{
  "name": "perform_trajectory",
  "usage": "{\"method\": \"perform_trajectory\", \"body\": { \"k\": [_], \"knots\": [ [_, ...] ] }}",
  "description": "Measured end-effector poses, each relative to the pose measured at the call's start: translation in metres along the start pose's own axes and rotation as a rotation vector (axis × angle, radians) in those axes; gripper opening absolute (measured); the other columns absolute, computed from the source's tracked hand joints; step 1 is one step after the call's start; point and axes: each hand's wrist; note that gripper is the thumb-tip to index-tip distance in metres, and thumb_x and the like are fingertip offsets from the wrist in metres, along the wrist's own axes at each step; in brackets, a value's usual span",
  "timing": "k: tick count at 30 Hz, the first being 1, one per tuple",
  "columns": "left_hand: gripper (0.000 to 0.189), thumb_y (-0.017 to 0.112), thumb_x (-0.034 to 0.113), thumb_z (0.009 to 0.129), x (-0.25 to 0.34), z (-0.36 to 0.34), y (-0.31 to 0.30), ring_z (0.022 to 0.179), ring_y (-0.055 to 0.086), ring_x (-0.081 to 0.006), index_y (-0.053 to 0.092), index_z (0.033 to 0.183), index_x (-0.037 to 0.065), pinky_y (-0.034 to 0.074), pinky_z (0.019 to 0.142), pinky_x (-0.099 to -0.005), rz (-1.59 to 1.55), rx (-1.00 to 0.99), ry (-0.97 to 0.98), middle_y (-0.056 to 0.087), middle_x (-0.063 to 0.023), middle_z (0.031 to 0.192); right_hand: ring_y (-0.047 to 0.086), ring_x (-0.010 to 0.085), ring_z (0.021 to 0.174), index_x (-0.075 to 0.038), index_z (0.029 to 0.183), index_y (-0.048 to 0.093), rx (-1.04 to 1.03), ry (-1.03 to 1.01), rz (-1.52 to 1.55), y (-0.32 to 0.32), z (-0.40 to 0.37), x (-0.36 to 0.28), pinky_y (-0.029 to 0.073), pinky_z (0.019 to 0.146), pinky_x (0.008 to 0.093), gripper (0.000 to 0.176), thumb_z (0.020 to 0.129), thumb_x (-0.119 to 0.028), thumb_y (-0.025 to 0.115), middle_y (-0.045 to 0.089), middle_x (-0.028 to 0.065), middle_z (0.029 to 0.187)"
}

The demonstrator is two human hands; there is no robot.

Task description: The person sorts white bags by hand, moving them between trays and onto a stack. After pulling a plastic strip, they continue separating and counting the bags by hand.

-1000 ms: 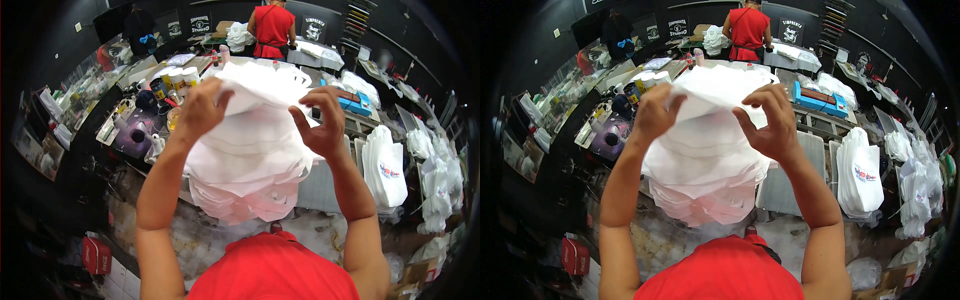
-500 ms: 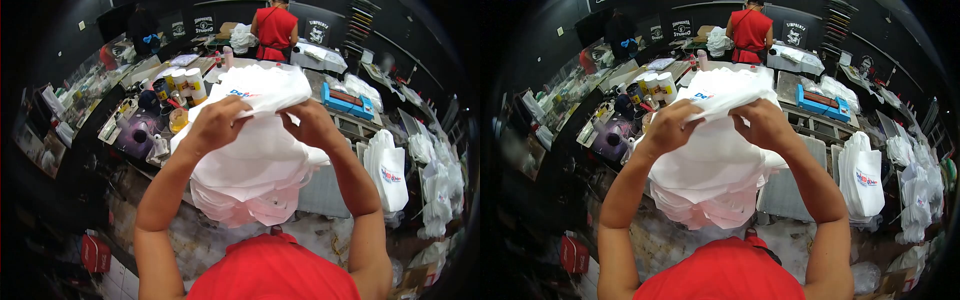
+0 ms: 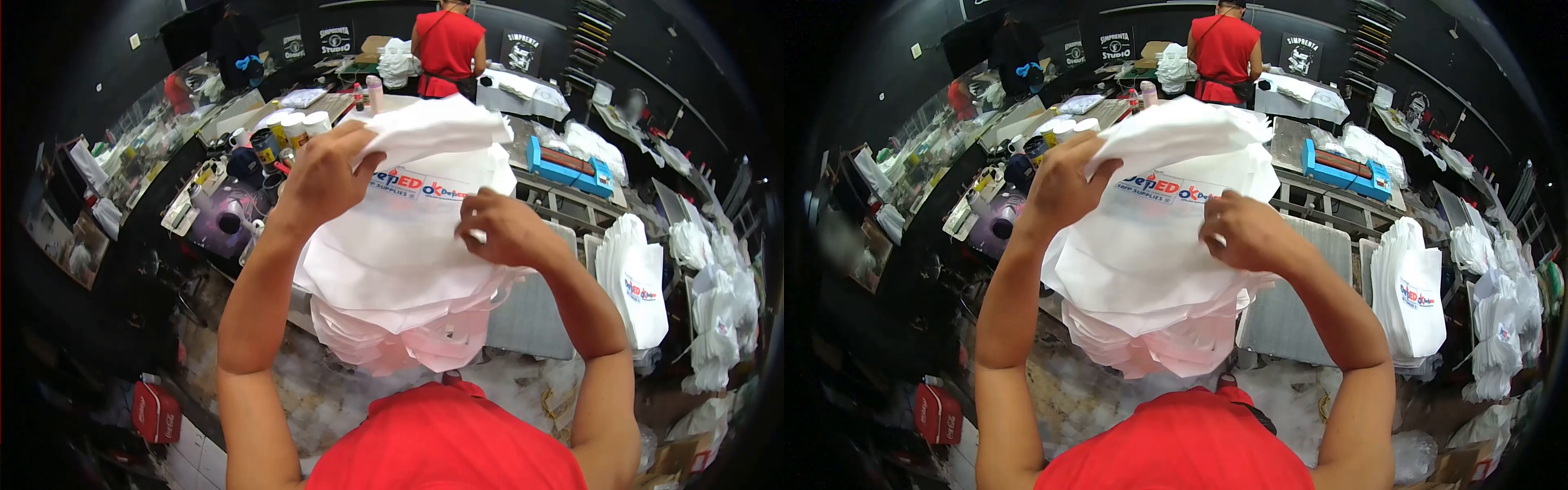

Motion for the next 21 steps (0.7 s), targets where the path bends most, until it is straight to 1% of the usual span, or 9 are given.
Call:
{"method": "perform_trajectory", "body": {
  "k": [3, 6, 9, 12, 13, 15, 17, 19, 21],
  "knots": [
    [0.019, 0.075, 0.014, 0.089, 0.009, -0.008, -0.002, 0.083, 0.065, -0.0385, 0.069, 0.098, -0.002, 0.051, 0.074, -0.0422, -0.020, -0.114, -0.007, 0.067, -0.0165, 0.091, 0.068, 0.0359, 0.087, -0.003, 0.093, 0.068, 0.479, 0.024, 0.074, -0.014, 0.021, 0.000, 0.055, 0.079, 0.0431, 0.007, 0.087, -0.004, 0.068, 0.067, 0.0126, 0.097],
    [0.025, 0.076, 0.019, 0.089, 0.019, -0.017, 0.003, 0.085, 0.065, -0.0388, 0.067, 0.098, -0.002, 0.051, 0.075, -0.0423, -0.065, -0.185, -0.067, 0.066, -0.0175, 0.090, 0.068, 0.0328, 0.073, -0.002, 0.098, 0.067, 0.663, -0.013, 0.075, -0.023, 0.041, 0.002, 0.055, 0.067, 0.0380, 0.015, 0.085, -0.001, 0.072, 0.067, 0.0143, 0.090],
    [0.021, 0.073, 0.014, 0.087, 0.007, -0.023, 0.013, 0.085, 0.064, -0.0411, 0.066, 0.098, -0.003, 0.051, 0.076, -0.0431, -0.088, -0.190, -0.087, 0.066, -0.0199, 0.092, 0.069, 0.0309, 0.085, -0.004, 0.103, 0.068, 0.549, 0.130, 0.186, -0.021, 0.034, -0.004, 0.055, 0.072, 0.0385, 0.022, 0.083, -0.006, 0.077, 0.067, 0.0138, 0.102],
    [0.017, 0.067, 0.002, 0.083, -0.006, -0.023, 0.014, 0.087, 0.065, -0.0428, 0.066, 0.099, -0.003, 0.052, 0.077, -0.0443, 0.001, -0.035, -0.050, 0.066, -0.0205, 0.097, 0.066, 0.0301, 0.100, -0.006, 0.109, 0.068, 0.407, 0.028, 0.291, -0.031, -0.008, -0.024, 0.055, 0.080, 0.0396, 0.032, 0.081, -0.015, 0.082, 0.063, 0.0137, 0.118],
    [0.017, 0.067, 0.002, 0.083, -0.003, -0.022, 0.009, 0.087, 0.065, -0.0428, 0.066, 0.099, -0.003, 0.052, 0.077, -0.0443, -0.003, -0.031, -0.054, 0.066, -0.0205, 0.097, 0.062, 0.0313, 0.108, -0.010, 0.118, 0.068, 0.158, -0.053, 0.247, -0.040, -0.025, -0.024, 0.053, 0.089, 0.0400, 0.044, 0.079, -0.022, 0.085, 0.057, 0.0124, 0.132],
    [0.017, 0.066, 0.001, 0.083, 0.004, -0.021, -0.004, 0.088, 0.066, -0.0420, 0.066, 0.101, -0.002, 0.054, 0.076, -0.0442, 0.120, 0.040, -0.027, 0.066, -0.0202, 0.098, 0.061, 0.0218, 0.114, -0.012, 0.114, 0.073, -0.039, -0.067, 0.164, -0.037, -0.042, -0.037, 0.053, 0.087, 0.0374, 0.037, 0.079, -0.013, 0.084, 0.066, 0.0095, 0.122],
    [0.020, 0.067, 0.000, 0.082, 0.016, -0.020, -0.014, 0.087, 0.067, -0.0413, 0.066, 0.102, 0.000, 0.055, 0.074, -0.0438, 0.140, 0.049, 0.024, 0.067, -0.0193, 0.098, 0.064, 0.0215, 0.108, -0.012, 0.112, 0.074, -0.042, -0.062, 0.160, -0.017, -0.041, -0.024, 0.054, 0.084, 0.0368, 0.031, 0.081, -0.011, 0.082, 0.069, 0.0086, 0.115],
    [0.022, 0.067, 0.000, 0.081, 0.035, -0.022, -0.023, 0.087, 0.067, -0.0405, 0.066, 0.103, 0.001, 0.056, 0.074, -0.0430, 0.113, -0.133, 0.041, 0.067, -0.0183, 0.099, 0.067, 0.0212, 0.101, -0.011, 0.109, 0.076, -0.037, -0.052, 0.154, -0.016, -0.036, -0.022, 0.055, 0.082, 0.0363, 0.026, 0.083, -0.009, 0.079, 0.072, 0.0077, 0.107],
    [0.020, 0.066, 0.000, 0.080, 0.042, -0.026, -0.020, 0.084, 0.067, -0.0403, 0.065, 0.100, 0.000, 0.055, 0.072, -0.0437, 0.061, -0.179, 0.048, 0.066, -0.0178, 0.097, 0.070, 0.0288, 0.093, -0.006, 0.096, 0.076, 0.096, 0.168, 0.320, -0.032, -0.022, -0.031, 0.055, 0.085, 0.0382, 0.009, 0.090, -0.011, 0.071, 0.072, 0.0117, 0.092]
  ]
}}
Point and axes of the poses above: each hand's wrist, its own z-axis towards the middle knuckle, its own y-axis out of the palm, x = y × z
